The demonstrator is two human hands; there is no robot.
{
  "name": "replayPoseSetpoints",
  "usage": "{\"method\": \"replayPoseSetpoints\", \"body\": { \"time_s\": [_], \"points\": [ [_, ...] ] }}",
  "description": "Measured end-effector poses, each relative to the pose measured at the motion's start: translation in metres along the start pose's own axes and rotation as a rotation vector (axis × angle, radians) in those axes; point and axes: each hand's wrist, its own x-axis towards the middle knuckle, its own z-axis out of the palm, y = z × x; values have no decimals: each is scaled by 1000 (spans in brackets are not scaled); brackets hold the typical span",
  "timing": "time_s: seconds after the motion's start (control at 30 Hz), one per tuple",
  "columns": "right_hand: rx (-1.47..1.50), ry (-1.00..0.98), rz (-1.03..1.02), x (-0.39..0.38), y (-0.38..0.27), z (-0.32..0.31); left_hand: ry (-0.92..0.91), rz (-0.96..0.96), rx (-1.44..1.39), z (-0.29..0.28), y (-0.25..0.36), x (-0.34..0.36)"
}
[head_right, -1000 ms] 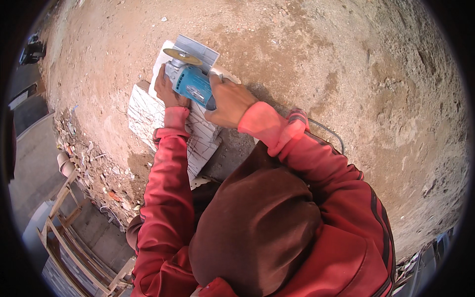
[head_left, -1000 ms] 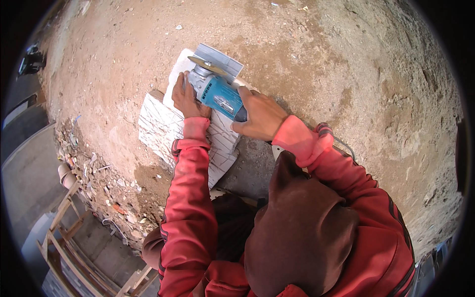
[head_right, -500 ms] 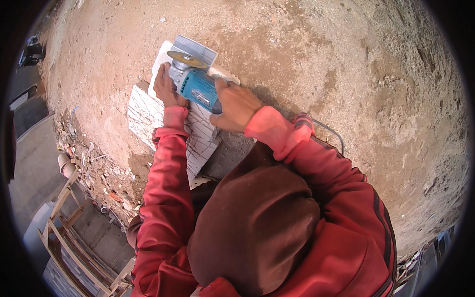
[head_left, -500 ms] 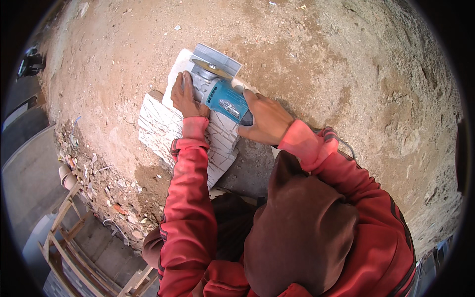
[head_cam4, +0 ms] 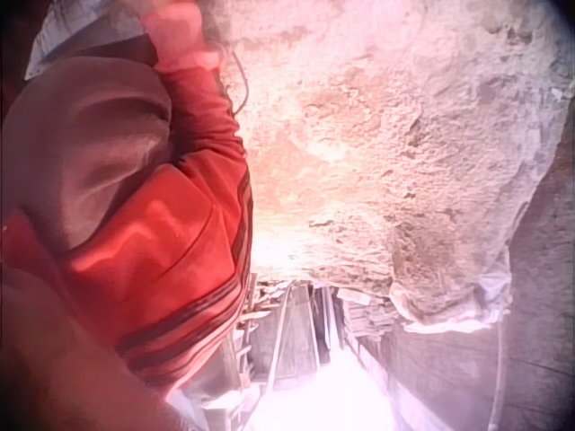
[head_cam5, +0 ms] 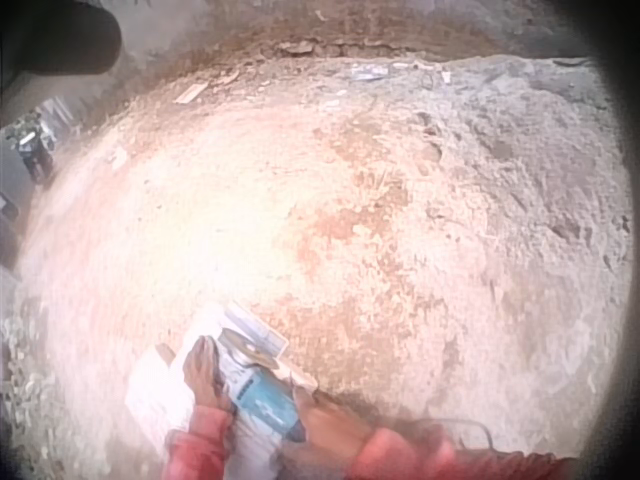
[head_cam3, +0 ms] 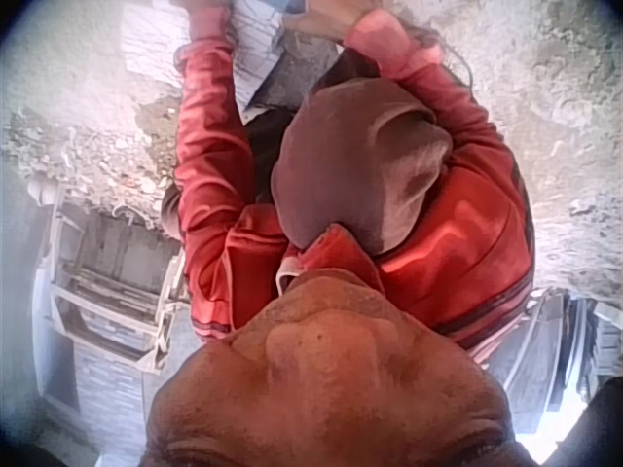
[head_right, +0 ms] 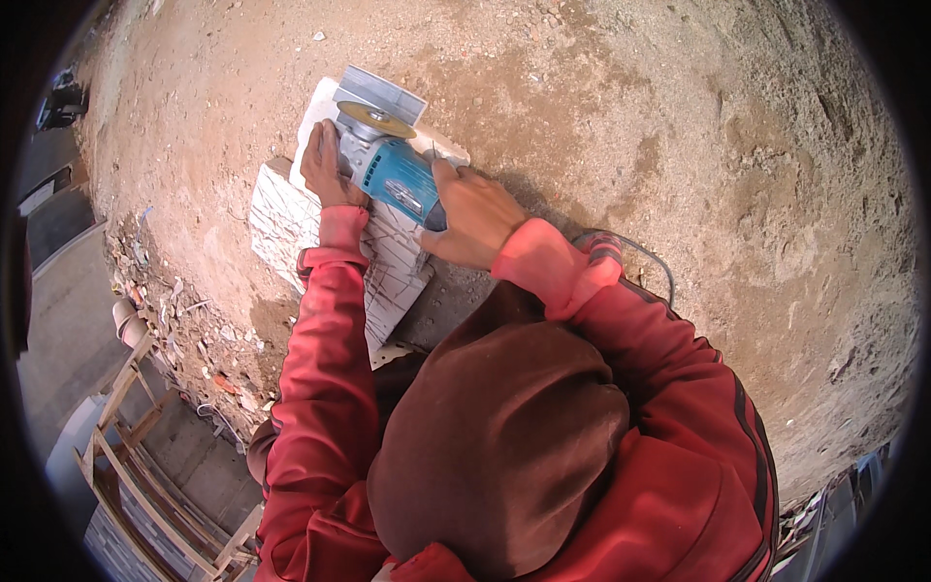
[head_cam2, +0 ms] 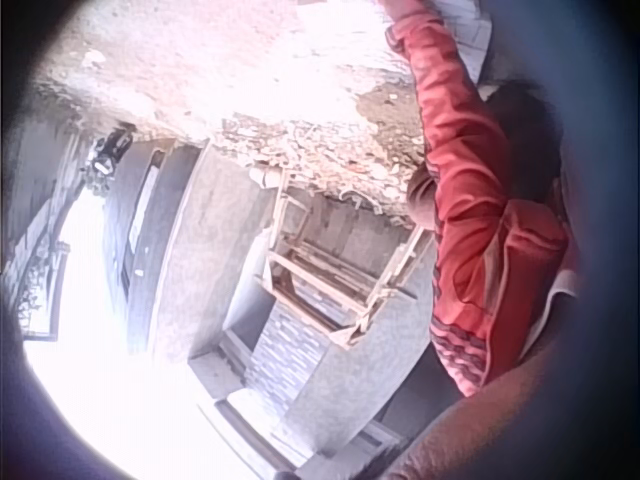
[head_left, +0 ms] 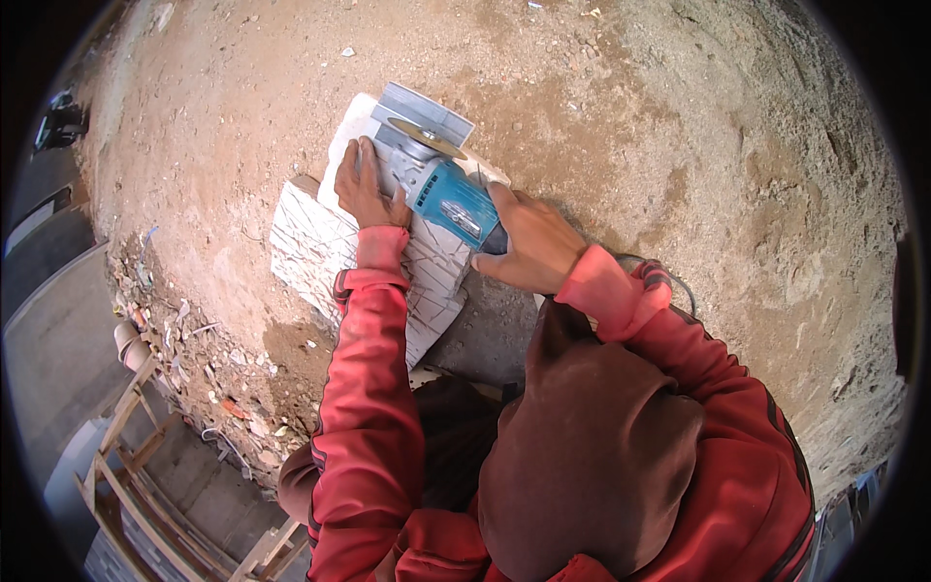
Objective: The person retrieves a tile and an angle grinder, plugs in the grinder, and cuts the tile into smaller pieces on the ground. The person then places the grinder on a wooden structure and walks away.
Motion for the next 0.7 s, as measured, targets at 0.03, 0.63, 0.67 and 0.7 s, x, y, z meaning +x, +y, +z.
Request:
{"method": "replayPoseSetpoints", "body": {
  "time_s": [0.03,0.63,0.67,0.7],
  "points": [
    [-4,-3,11,-1,1,0,0,7,-5,0,0,0],
    [-1,58,-46,9,0,8,53,-43,-28,3,3,-1],
    [-3,53,-57,17,-2,9,57,-27,-16,3,2,0],
    [-5,48,-68,25,-4,11,61,-12,-4,3,0,0]
  ]
}}
